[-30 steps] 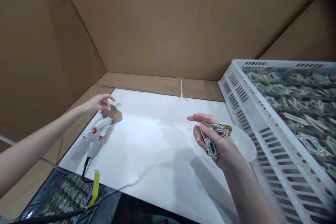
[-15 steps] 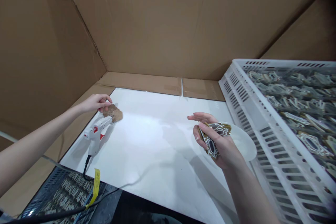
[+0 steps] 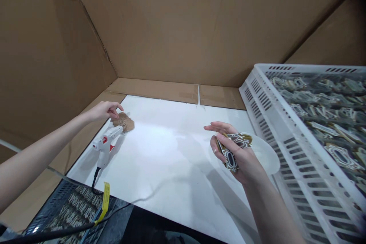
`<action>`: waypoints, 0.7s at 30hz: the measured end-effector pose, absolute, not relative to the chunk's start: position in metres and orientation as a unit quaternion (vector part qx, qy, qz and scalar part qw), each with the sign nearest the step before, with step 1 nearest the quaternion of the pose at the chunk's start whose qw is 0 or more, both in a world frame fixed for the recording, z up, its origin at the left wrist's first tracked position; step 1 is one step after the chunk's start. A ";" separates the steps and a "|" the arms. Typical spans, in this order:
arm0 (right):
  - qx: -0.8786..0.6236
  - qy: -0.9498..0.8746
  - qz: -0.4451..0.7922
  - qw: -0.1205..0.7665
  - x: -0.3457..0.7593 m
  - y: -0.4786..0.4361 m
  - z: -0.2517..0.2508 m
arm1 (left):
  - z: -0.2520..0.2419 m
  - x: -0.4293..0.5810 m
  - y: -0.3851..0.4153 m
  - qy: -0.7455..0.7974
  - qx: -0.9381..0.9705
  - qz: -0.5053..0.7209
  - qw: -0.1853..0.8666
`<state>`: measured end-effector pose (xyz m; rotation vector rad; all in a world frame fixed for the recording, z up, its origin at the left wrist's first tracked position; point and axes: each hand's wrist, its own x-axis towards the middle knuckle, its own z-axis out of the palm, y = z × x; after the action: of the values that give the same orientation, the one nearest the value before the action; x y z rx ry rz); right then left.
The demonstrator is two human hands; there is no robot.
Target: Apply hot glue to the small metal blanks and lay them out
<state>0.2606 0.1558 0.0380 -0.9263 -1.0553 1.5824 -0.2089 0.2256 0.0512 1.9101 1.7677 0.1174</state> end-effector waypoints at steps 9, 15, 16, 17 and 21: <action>-0.377 -0.437 0.652 0.492 0.261 0.155 0.037 | 0.058 -0.199 0.220 0.659 0.706 0.039 0.258; -0.377 -0.435 0.651 0.494 0.260 0.155 0.039 | 0.059 -0.198 0.221 0.646 0.726 0.048 0.231; -0.377 -0.436 0.652 0.493 0.260 0.155 0.039 | 0.058 -0.198 0.221 0.643 0.727 0.046 0.236; -0.376 -0.437 0.652 0.492 0.260 0.155 0.039 | 0.058 -0.198 0.221 0.642 0.726 0.044 0.244; -0.379 -0.440 0.648 0.492 0.260 0.155 0.039 | 0.056 -0.199 0.220 0.643 0.714 0.051 0.272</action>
<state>0.2604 0.1554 0.0392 -0.9190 -1.0683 1.5730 -0.1995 0.2199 0.0559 1.9233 1.7313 0.1372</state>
